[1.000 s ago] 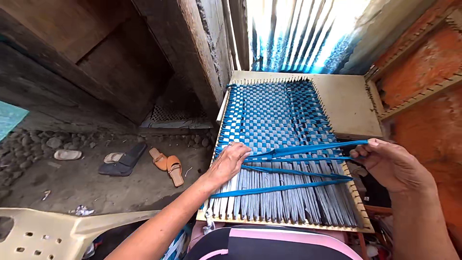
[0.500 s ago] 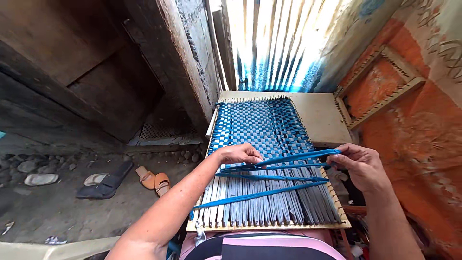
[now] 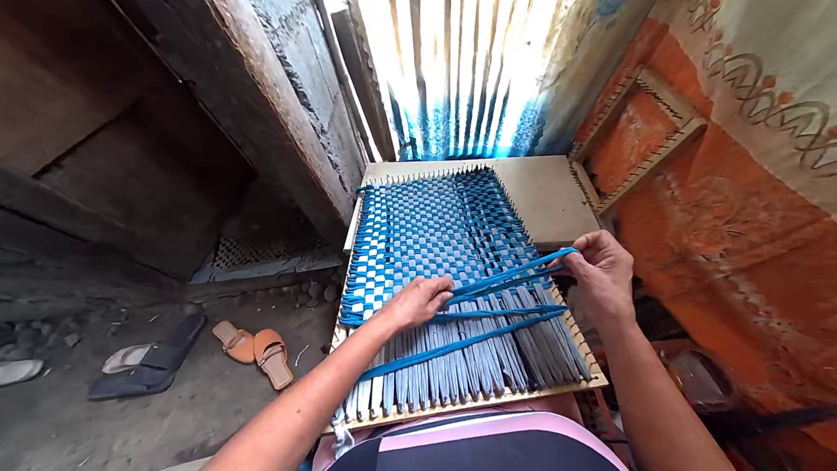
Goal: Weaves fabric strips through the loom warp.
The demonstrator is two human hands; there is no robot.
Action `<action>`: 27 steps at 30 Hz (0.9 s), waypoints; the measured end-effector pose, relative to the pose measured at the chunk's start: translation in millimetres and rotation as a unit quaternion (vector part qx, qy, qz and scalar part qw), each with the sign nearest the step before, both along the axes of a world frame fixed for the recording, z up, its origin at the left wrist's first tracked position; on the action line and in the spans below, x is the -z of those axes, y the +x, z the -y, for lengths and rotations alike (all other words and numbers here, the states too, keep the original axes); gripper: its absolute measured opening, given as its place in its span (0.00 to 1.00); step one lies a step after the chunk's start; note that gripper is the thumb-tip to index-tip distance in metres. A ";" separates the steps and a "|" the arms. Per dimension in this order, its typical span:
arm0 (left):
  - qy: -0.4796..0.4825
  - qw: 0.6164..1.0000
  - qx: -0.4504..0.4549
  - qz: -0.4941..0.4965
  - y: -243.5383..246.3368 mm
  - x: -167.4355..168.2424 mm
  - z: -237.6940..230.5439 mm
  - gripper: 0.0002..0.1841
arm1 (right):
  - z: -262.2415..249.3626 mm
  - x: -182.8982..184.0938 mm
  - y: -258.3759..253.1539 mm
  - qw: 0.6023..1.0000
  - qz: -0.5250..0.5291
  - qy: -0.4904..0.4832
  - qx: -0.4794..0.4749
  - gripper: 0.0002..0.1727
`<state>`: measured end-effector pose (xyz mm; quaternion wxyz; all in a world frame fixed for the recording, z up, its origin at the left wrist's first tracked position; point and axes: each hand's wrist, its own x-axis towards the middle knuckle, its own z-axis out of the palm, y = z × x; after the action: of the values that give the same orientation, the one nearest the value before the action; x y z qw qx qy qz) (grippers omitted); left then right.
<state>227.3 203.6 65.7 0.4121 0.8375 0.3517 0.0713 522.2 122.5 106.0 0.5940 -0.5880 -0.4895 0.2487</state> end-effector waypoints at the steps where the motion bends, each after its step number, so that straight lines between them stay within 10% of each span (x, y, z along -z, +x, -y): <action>1: -0.019 1.000 -0.003 0.003 -0.2 -0.9 1.1 0.18 | -0.4 -0.8 1.1 0.999 -0.053 -0.004 -0.011 0.11; 11: 0.002 1.000 0.015 -0.013 -10.2 -13.8 2.7 0.16 | -24.6 -9.2 5.4 0.984 -0.135 -0.115 0.022 0.12; 18: -0.129 0.964 -0.204 0.116 -3.4 -14.7 -9.8 0.11 | -86.4 -5.3 -7.5 0.951 -0.251 -0.125 -0.130 0.11; 21: -0.185 0.929 -0.265 0.181 -13.3 -14.7 -23.2 0.09 | -86.0 25.6 -60.1 0.948 -0.167 -0.205 -0.179 0.24; 27: -0.113 0.945 -0.271 0.146 -28.2 -10.0 -59.4 0.09 | -78.9 66.0 -160.7 0.853 0.141 -0.275 -0.422 0.14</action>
<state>199.1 263.0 75.8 0.5164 0.6389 0.5067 0.2616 361.5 201.4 40.0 0.1709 -0.4932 -0.6809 0.5137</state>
